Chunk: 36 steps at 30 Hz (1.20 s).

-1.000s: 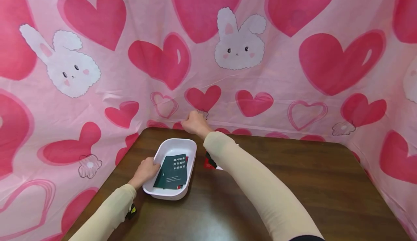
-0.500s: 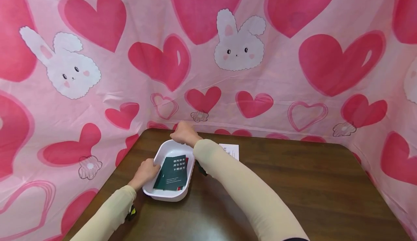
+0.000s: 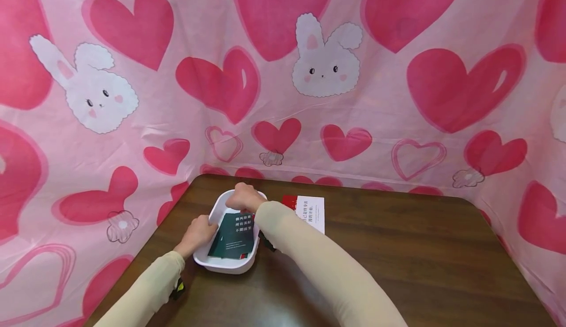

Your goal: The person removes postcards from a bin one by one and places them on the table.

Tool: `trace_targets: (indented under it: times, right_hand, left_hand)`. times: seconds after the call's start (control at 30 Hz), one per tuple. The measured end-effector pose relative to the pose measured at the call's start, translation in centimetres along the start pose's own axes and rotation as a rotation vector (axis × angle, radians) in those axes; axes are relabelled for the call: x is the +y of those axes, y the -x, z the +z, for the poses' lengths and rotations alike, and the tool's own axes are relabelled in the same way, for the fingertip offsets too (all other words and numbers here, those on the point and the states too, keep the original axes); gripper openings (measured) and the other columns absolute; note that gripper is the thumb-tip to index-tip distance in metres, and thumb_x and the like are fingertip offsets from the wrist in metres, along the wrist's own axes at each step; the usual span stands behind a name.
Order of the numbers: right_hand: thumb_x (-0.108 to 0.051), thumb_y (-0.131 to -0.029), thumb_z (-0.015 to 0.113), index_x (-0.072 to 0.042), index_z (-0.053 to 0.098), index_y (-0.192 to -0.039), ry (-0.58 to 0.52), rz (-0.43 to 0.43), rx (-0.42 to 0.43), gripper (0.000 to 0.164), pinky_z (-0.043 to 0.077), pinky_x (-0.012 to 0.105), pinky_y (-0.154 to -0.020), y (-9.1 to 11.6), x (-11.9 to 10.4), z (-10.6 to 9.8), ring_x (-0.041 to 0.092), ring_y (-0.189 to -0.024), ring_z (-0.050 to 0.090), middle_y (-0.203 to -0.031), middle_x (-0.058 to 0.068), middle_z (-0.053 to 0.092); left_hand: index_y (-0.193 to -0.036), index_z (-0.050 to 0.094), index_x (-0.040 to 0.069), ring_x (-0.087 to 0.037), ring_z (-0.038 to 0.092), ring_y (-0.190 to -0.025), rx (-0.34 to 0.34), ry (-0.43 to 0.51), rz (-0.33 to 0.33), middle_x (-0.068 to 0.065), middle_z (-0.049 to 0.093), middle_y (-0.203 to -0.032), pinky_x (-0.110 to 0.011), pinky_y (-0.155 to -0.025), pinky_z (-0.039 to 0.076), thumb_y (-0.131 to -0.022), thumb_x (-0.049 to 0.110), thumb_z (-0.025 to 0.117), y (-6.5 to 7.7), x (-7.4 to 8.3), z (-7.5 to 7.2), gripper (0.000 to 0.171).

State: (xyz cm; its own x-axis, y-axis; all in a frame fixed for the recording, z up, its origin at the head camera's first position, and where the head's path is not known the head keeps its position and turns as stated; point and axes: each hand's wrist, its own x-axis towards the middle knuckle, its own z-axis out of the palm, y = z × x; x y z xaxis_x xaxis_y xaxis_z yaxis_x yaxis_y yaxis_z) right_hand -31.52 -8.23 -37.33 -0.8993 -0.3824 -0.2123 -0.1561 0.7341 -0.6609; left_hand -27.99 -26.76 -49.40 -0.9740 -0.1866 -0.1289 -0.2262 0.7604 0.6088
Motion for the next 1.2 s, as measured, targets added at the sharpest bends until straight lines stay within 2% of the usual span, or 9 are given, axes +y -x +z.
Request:
trace_targets:
  times: [0.1,0.23,0.37,0.47,0.6,0.8,1.0,1.2]
  right_hand:
    - [-0.024,-0.096,0.075,-0.008,0.062,-0.068,-0.008,0.027,-0.002,0.035,0.042,0.027,-0.042,-0.2,0.0,0.2,0.016,-0.048,0.052,-0.062,0.002,0.051]
    - [-0.023,-0.095,0.076,-0.004,0.063,-0.077,-0.04,0.071,-0.039,0.03,0.04,0.026,-0.042,-0.2,0.4,0.5,0.019,-0.05,0.052,-0.068,0.01,0.057]
    - [-0.024,-0.094,0.076,0.0,0.064,-0.099,-0.107,0.109,-0.114,0.028,0.046,0.028,-0.049,-0.1,1.0,0.8,0.022,-0.058,0.057,-0.096,0.021,0.069]
    - [-0.025,-0.094,0.076,0.002,0.058,-0.117,-0.185,0.134,-0.174,0.039,0.05,0.029,-0.055,0.0,1.4,1.1,0.024,-0.065,0.06,-0.119,0.026,0.066]
    - [-0.023,-0.096,0.075,0.002,0.049,-0.128,-0.293,0.163,-0.249,0.049,0.051,0.028,-0.056,0.2,1.7,1.3,0.023,-0.065,0.057,-0.13,0.029,0.059]
    - [-0.019,-0.096,0.075,0.004,0.046,-0.127,-0.368,0.193,-0.3,0.048,0.05,0.024,-0.053,0.1,2.0,1.7,0.02,-0.059,0.055,-0.129,0.032,0.058]
    - [-0.02,-0.098,0.074,0.005,0.045,-0.128,-0.367,0.226,-0.32,0.049,0.051,0.024,-0.053,0.4,2.4,2.8,0.018,-0.056,0.055,-0.123,0.03,0.06]
    - [-0.019,-0.099,0.073,0.007,0.043,-0.126,-0.37,0.228,-0.323,0.048,0.049,0.023,-0.05,0.5,2.8,3.5,0.017,-0.053,0.055,-0.113,0.03,0.062]
  left_hand:
    - [-0.12,0.066,-0.012,-0.028,0.066,-0.077,-0.003,0.002,-0.009,-0.017,0.069,-0.091,-0.049,-0.076,0.061,-0.102,0.014,0.06,0.0,-0.1,0.0,0.032]
    - [-0.122,0.066,-0.012,-0.028,0.066,-0.078,-0.009,0.012,-0.009,-0.017,0.069,-0.092,-0.05,-0.078,0.062,-0.102,0.013,0.061,-0.1,-0.1,-0.1,0.033]
    - [-0.119,0.066,-0.012,-0.027,0.065,-0.075,-0.009,0.003,0.008,-0.014,0.065,-0.084,-0.048,-0.076,0.061,-0.102,0.013,0.061,-0.2,-0.1,-0.1,0.031]
    - [-0.116,0.066,-0.013,-0.027,0.065,-0.074,-0.007,-0.008,0.021,-0.013,0.064,-0.081,-0.049,-0.075,0.061,-0.101,0.012,0.061,-0.2,-0.1,-0.2,0.029]
    - [-0.116,0.066,-0.013,-0.028,0.066,-0.074,-0.006,-0.014,0.027,-0.013,0.064,-0.081,-0.052,-0.077,0.062,-0.101,0.012,0.062,-0.1,-0.1,-0.3,0.029]
    - [-0.116,0.066,-0.014,-0.028,0.066,-0.075,-0.007,-0.018,0.025,-0.014,0.064,-0.081,-0.052,-0.077,0.061,-0.101,0.012,0.062,-0.1,0.0,-0.2,0.03]
    - [-0.117,0.065,-0.014,-0.029,0.067,-0.077,-0.011,-0.024,0.017,-0.016,0.067,-0.087,-0.057,-0.082,0.061,-0.1,0.012,0.062,0.0,0.0,-0.2,0.031]
    - [-0.116,0.065,-0.014,-0.028,0.065,-0.075,-0.014,-0.015,0.024,-0.014,0.063,-0.081,-0.054,-0.079,0.061,-0.101,0.012,0.062,0.2,0.0,-0.3,0.03]
